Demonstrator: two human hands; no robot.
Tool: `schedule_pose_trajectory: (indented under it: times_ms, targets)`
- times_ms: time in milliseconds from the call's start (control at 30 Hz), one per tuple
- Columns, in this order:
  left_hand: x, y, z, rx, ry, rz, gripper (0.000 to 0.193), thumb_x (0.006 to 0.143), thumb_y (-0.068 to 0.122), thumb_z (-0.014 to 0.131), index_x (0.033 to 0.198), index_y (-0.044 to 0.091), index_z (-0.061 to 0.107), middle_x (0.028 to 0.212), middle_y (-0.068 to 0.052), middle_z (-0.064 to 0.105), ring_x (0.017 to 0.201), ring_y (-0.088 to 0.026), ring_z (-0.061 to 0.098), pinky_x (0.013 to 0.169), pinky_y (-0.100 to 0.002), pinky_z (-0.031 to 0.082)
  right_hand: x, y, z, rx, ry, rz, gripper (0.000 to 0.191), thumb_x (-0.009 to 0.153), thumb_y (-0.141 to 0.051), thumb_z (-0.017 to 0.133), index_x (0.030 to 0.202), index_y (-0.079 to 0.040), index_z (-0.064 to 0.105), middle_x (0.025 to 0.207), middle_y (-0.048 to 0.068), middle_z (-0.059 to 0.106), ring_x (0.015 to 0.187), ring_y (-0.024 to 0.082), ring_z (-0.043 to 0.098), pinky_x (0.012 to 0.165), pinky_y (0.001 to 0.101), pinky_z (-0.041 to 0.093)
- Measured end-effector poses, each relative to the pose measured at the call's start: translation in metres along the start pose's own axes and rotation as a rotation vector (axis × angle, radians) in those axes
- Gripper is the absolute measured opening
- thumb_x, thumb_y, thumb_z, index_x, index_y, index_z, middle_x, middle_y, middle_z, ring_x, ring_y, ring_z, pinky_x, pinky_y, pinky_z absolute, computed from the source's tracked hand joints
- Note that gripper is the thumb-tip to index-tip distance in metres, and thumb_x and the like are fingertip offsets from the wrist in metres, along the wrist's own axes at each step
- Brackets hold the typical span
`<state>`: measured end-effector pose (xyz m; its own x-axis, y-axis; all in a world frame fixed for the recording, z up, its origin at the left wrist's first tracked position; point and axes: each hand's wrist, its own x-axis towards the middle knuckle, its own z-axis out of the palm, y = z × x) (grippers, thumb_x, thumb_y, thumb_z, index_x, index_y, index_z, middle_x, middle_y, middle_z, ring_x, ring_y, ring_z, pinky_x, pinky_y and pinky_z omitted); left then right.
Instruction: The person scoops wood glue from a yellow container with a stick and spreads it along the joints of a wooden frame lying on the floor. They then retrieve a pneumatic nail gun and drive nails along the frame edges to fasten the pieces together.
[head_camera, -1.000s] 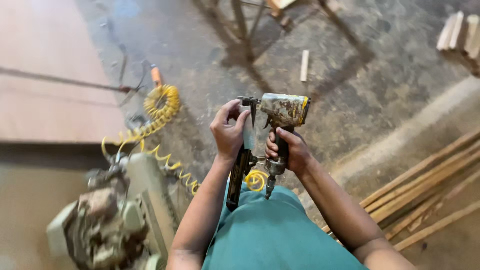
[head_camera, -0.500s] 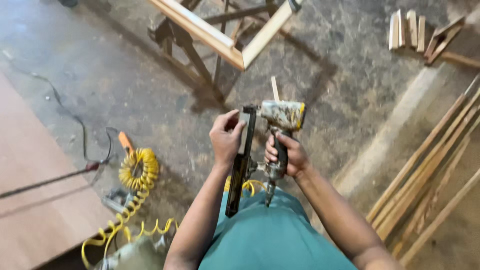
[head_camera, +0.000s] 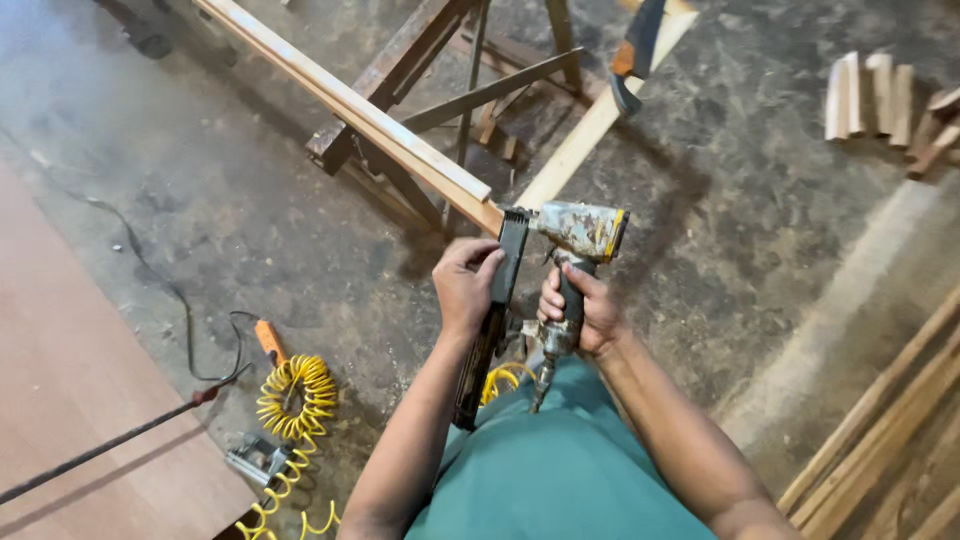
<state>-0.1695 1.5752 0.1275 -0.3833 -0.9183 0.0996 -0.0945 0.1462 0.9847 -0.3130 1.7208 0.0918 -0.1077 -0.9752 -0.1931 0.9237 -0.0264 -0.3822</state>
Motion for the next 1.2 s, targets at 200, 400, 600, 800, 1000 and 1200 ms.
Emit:
schedule_pose_trajectory:
  times_ms: [200, 400, 600, 800, 1000, 1200]
  targets:
    - [0.099, -0.013, 0.045, 0.220, -0.009, 0.030, 0.030, 0.083, 0.007, 0.082, 0.110, 0.003, 0.070, 0.090, -0.010, 0.068, 0.079, -0.014, 0.064, 0.074, -0.030, 0.055, 0.086, -0.071, -0.033, 0.068, 0.039, 0.127, 0.032, 0.106, -0.035, 0.052, 0.094, -0.006, 0.059, 0.071, 0.006, 0.054, 0.064, 0.020, 0.055, 0.070, 0.0396, 0.051]
    - [0.154, -0.038, 0.081, 0.101, -0.102, -0.052, 0.030, 0.092, 0.010, 0.073, 0.120, 0.003, 0.066, 0.095, -0.006, 0.074, 0.086, -0.011, 0.069, 0.079, -0.028, 0.056, 0.145, -0.124, -0.050, 0.053, 0.018, 0.186, 0.034, 0.108, -0.035, 0.052, 0.094, -0.006, 0.059, 0.072, 0.006, 0.054, 0.065, 0.020, 0.055, 0.071, 0.0392, 0.051]
    - [0.196, -0.059, 0.102, 0.312, -0.103, -0.227, 0.026, 0.099, 0.023, 0.073, 0.108, -0.001, 0.071, 0.085, -0.011, 0.074, 0.076, -0.016, 0.067, 0.072, -0.031, 0.055, 0.178, -0.147, -0.059, 0.055, 0.046, 0.187, 0.034, 0.107, -0.036, 0.054, 0.093, -0.005, 0.059, 0.072, 0.007, 0.055, 0.065, 0.020, 0.055, 0.072, 0.0395, 0.051]
    - [0.192, -0.101, 0.059, 0.022, -0.016, -0.405, 0.041, 0.103, 0.038, 0.054, 0.120, 0.003, 0.069, 0.101, -0.009, 0.076, 0.087, -0.014, 0.070, 0.076, -0.030, 0.053, 0.205, -0.174, -0.071, 0.017, 0.123, 0.118, 0.035, 0.104, -0.038, 0.058, 0.092, -0.006, 0.059, 0.073, 0.005, 0.053, 0.066, 0.019, 0.055, 0.073, 0.0396, 0.051]
    - [0.152, -0.142, 0.032, -0.684, 0.050, -0.673, 0.076, 0.103, 0.063, 0.031, 0.134, 0.000, 0.059, 0.135, -0.021, 0.066, 0.124, -0.029, 0.061, 0.105, -0.042, 0.048, 0.223, -0.193, -0.073, 0.008, 0.210, -0.012, 0.035, 0.105, -0.039, 0.058, 0.091, -0.007, 0.058, 0.072, 0.004, 0.051, 0.066, 0.019, 0.052, 0.075, 0.0395, 0.050]
    - [0.185, -0.151, 0.043, -1.130, 0.216, -0.659, 0.075, 0.104, 0.062, 0.032, 0.141, -0.002, 0.047, 0.147, -0.027, 0.054, 0.135, -0.038, 0.054, 0.113, -0.050, 0.043, 0.241, -0.188, -0.038, -0.067, 0.253, -0.049, 0.032, 0.106, -0.036, 0.056, 0.093, -0.006, 0.058, 0.073, 0.005, 0.051, 0.067, 0.019, 0.052, 0.076, 0.0406, 0.050]
